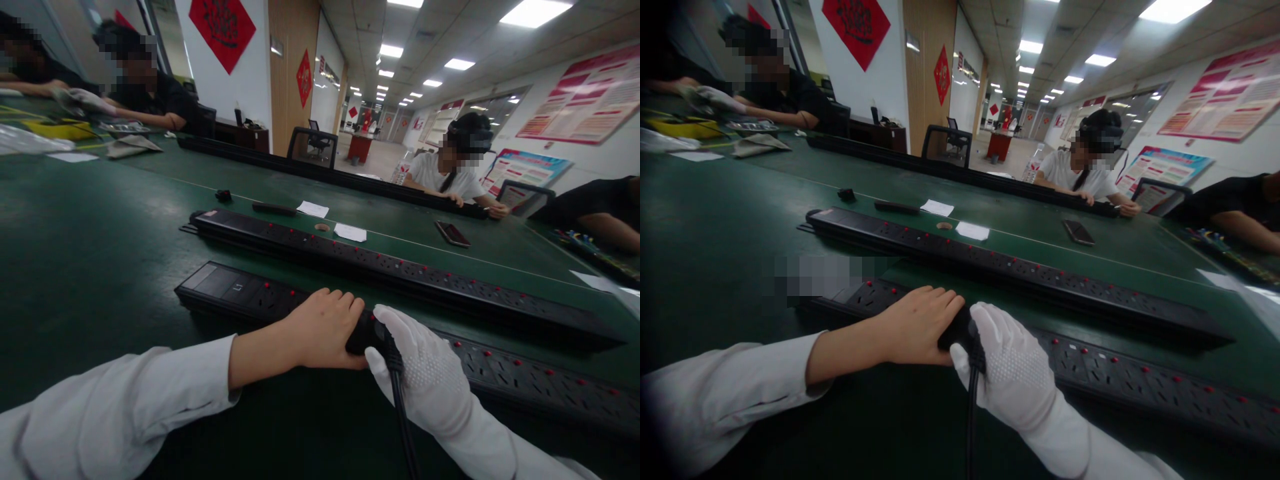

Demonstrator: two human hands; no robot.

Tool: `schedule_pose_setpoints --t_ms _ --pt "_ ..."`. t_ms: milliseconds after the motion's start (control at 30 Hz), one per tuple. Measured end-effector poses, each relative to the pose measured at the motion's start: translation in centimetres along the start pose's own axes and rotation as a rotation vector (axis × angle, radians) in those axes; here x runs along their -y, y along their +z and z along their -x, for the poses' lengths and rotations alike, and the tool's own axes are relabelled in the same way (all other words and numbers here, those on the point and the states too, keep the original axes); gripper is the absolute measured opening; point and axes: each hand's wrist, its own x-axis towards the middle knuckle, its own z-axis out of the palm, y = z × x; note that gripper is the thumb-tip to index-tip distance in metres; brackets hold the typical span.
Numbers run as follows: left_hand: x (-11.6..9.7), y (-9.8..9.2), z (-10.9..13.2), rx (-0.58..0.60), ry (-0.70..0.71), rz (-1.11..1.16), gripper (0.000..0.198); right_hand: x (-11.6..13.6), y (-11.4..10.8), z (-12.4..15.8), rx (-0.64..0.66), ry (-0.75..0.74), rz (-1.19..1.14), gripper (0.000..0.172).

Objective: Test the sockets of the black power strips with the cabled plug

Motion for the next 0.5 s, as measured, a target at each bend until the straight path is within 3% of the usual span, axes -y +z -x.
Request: schedule_pose_setpoints --t_ms 500 --pt "0.1 0.11 -0.01 0.005 0.001 -0.011 0.058 -0.05 0.39 -0.09 -0.036 -0.016 0.038 0.04"
